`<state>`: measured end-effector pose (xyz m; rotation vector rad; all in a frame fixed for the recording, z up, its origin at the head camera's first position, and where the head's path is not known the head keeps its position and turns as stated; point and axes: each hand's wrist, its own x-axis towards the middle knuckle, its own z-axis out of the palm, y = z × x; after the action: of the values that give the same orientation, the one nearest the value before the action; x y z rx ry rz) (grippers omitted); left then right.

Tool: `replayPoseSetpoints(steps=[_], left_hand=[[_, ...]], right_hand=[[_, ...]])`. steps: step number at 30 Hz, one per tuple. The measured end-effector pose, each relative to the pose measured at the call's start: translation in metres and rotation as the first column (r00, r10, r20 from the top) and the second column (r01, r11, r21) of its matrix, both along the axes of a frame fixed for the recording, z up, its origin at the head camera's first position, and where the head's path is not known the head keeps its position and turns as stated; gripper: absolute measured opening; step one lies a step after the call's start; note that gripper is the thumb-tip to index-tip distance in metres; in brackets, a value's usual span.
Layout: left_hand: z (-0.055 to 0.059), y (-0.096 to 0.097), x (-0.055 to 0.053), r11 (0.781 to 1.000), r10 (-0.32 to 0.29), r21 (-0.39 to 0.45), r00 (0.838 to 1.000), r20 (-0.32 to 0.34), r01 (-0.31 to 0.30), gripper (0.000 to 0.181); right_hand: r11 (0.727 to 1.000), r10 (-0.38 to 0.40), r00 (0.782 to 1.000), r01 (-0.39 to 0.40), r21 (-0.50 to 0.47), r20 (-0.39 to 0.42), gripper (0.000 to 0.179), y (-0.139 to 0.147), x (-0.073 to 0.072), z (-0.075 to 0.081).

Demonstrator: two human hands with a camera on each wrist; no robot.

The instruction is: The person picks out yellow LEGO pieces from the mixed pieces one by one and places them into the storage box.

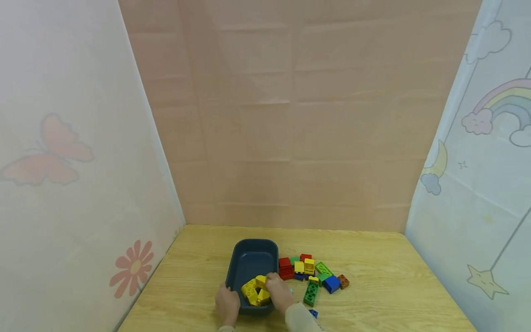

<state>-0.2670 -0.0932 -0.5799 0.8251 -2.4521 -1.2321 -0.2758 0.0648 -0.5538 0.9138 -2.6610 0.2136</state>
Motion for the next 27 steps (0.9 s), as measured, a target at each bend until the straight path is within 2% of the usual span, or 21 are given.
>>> replayPoseSetpoints(steps=[4, 9, 14, 16, 22, 27], left_hand=[[-0.0005, -0.0006, 0.0004, 1.000, -0.003, 0.000, 1.000, -0.018, 0.003, 0.037], [0.0012, -0.0005, 0.0005, 1.000, -0.010, 0.001, 1.000, -0.016, 0.010, 0.038], [0.0008, -0.0017, 0.0032, 1.000, -0.019, -0.003, 0.999, -0.044, 0.019, 0.038], [-0.0006, -0.0022, 0.0030, 1.000, -0.020, -0.002, 0.999, -0.049, 0.020, 0.038], [-0.0027, -0.0021, 0.0035, 1.000, -0.025, -0.015, 0.998, -0.062, 0.024, 0.036], [-0.0026, -0.0017, 0.0034, 1.000, -0.016, -0.024, 0.996, -0.086, 0.014, 0.037]], right_hand=[[1.000, -0.001, 0.998, 0.000, 0.011, 0.063, 0.013, -0.0026, 0.0011, 0.0020], [1.000, 0.019, 0.995, -0.021, 0.020, 0.100, 0.015, -0.0053, 0.0009, 0.0026], [0.998, 0.058, 0.996, -0.058, -0.005, 0.070, 0.015, -0.0055, 0.0010, 0.0004], [0.998, 0.060, 0.997, -0.062, 0.020, 0.055, 0.014, -0.0056, 0.0017, 0.0002], [0.987, 0.024, 0.994, -0.040, 0.155, 0.106, 0.012, -0.0067, 0.0021, 0.0002], [0.989, 0.035, 0.994, -0.049, 0.140, 0.102, 0.015, -0.0068, -0.0006, -0.0033]])
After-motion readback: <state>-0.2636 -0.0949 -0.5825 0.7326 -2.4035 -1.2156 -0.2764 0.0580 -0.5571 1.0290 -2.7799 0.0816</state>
